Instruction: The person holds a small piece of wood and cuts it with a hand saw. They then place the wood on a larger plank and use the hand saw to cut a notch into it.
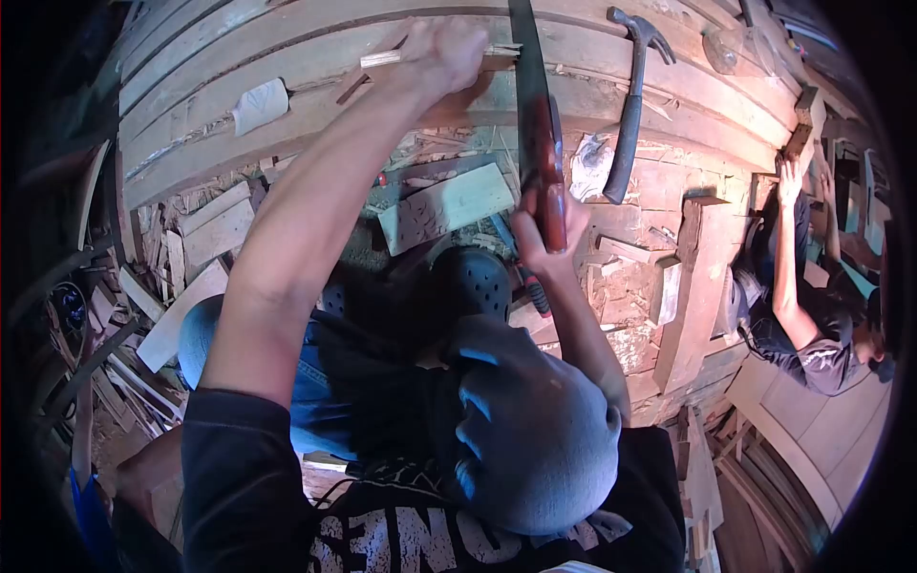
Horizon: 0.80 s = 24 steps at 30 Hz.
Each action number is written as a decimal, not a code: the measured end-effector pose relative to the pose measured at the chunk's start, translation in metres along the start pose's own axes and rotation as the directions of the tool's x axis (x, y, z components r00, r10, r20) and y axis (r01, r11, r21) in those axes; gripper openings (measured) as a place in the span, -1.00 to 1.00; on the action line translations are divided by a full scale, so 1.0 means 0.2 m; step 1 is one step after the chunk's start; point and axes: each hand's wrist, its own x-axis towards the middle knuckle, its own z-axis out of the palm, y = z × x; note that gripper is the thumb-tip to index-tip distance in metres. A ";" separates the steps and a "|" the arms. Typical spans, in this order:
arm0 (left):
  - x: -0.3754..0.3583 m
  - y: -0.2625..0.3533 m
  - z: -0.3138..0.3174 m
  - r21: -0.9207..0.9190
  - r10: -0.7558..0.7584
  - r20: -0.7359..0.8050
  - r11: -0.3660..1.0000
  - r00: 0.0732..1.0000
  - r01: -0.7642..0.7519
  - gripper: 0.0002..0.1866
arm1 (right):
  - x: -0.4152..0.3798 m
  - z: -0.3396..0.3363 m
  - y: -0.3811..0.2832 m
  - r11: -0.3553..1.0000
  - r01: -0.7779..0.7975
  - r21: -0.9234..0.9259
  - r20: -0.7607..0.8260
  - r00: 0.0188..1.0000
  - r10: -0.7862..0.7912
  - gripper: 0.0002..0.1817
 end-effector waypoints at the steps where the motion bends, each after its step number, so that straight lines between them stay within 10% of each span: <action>1: 0.00 0.00 -0.01 0.005 0.004 0.004 1.000 1.000 -0.004 -0.79 | -0.02 -0.04 0.03 1.000 -0.003 0.005 -0.005 1.000 0.003 -0.89; 3: 0.01 0.01 -0.02 -0.019 -0.031 0.086 0.999 0.996 0.032 -0.81 | -0.16 -0.13 0.07 0.992 0.088 -0.089 0.191 0.979 -0.070 -0.77; 5: 0.03 0.00 0.00 0.027 -0.025 0.037 0.999 0.999 0.024 -0.82 | -0.36 -0.07 0.06 1.000 0.014 -0.027 -0.183 0.983 -0.019 -0.93; 8: -0.01 0.02 0.02 0.037 0.003 0.054 0.999 0.999 -0.005 -0.83 | -0.25 -0.12 0.05 0.989 0.115 -0.093 0.096 0.990 -0.106 -0.95; 13: 0.01 0.01 -0.01 -0.035 -0.066 0.073 0.997 0.995 0.068 -0.85 | -0.31 -0.15 0.01 0.990 -0.096 -0.101 0.057 0.993 0.102 -0.81; 14: 0.01 0.02 0.01 0.008 -0.037 0.041 0.999 0.998 0.036 -0.85 | -0.43 -0.17 0.00 0.913 -0.335 0.233 -0.063 0.932 0.358 -0.79; 15: 0.00 0.02 0.02 0.052 -0.016 0.013 0.999 1.000 0.015 -0.85 | -0.41 -0.24 -0.06 0.993 0.043 0.109 0.118 0.991 -0.056 -0.81; 17: -0.02 0.01 0.02 0.021 0.003 0.012 1.000 1.000 -0.004 -0.84 | -0.38 -0.20 0.03 0.991 -0.103 0.086 0.073 0.993 0.097 -0.82; 19: -0.02 0.03 -0.01 -0.007 0.016 0.001 1.000 1.000 -0.016 -0.84 | -0.16 -0.09 0.07 0.990 0.073 -0.120 0.102 0.993 -0.061 -0.82; 24: 0.02 0.01 -0.05 0.041 -0.053 0.145 0.998 0.988 0.048 -0.75 | -0.40 -0.10 -0.01 0.996 0.078 0.040 -0.088 0.993 -0.074 -0.82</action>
